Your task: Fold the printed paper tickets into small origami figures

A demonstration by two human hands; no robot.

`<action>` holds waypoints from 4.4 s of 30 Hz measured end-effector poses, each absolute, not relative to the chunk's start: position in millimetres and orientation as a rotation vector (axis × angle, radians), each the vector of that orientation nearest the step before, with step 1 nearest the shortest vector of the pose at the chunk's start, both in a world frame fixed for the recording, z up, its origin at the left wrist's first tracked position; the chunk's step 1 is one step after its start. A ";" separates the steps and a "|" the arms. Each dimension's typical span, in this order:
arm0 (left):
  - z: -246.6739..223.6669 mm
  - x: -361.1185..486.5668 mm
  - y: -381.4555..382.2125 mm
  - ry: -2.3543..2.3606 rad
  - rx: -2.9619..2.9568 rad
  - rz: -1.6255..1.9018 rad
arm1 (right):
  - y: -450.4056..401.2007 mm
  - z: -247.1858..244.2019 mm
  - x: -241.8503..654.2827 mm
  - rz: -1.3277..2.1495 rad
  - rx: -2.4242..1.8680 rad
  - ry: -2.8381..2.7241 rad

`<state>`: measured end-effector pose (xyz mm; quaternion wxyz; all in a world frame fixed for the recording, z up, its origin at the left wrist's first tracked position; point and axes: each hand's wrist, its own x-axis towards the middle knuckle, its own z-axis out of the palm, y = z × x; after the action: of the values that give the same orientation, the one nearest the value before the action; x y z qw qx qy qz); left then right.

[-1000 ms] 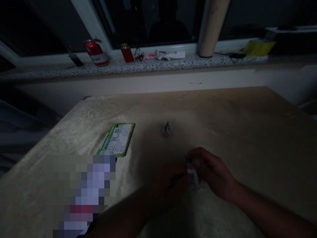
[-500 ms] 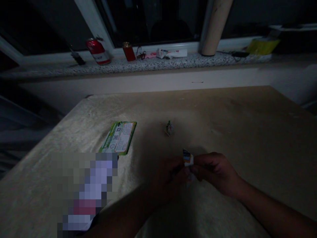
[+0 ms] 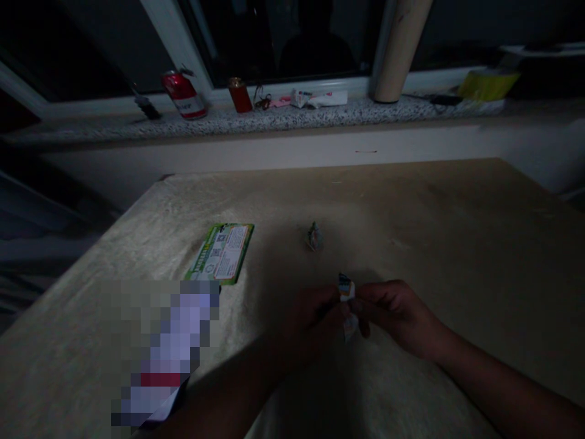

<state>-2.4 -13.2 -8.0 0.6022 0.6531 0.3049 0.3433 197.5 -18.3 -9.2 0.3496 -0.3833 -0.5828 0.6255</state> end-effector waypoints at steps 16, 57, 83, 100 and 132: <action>-9.8 0.7 -10.7 1.192 2.223 0.567 | -13.6 -7.6 206.8 0.987 -1.305 -2.004; 0.0 -1.5 -12.5 1.388 2.431 0.225 | 12.7 -31.8 200.6 0.479 -1.539 -1.989; -2.5 -2.8 -14.7 1.351 2.463 0.259 | 46.7 -19.0 192.9 0.386 -1.694 -2.035; 2.2 -11.7 -11.8 1.274 2.495 0.265 | 6.0 -26.2 210.6 0.301 -1.253 -2.341; -10.4 0.2 0.6 1.335 2.376 0.420 | -9.5 -21.2 208.1 0.406 -1.340 -2.270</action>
<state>0.2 0.6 -10.4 0.1908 0.8459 0.4751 0.1495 208.1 -9.5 -21.2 0.2350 -0.4884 -0.8273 0.1479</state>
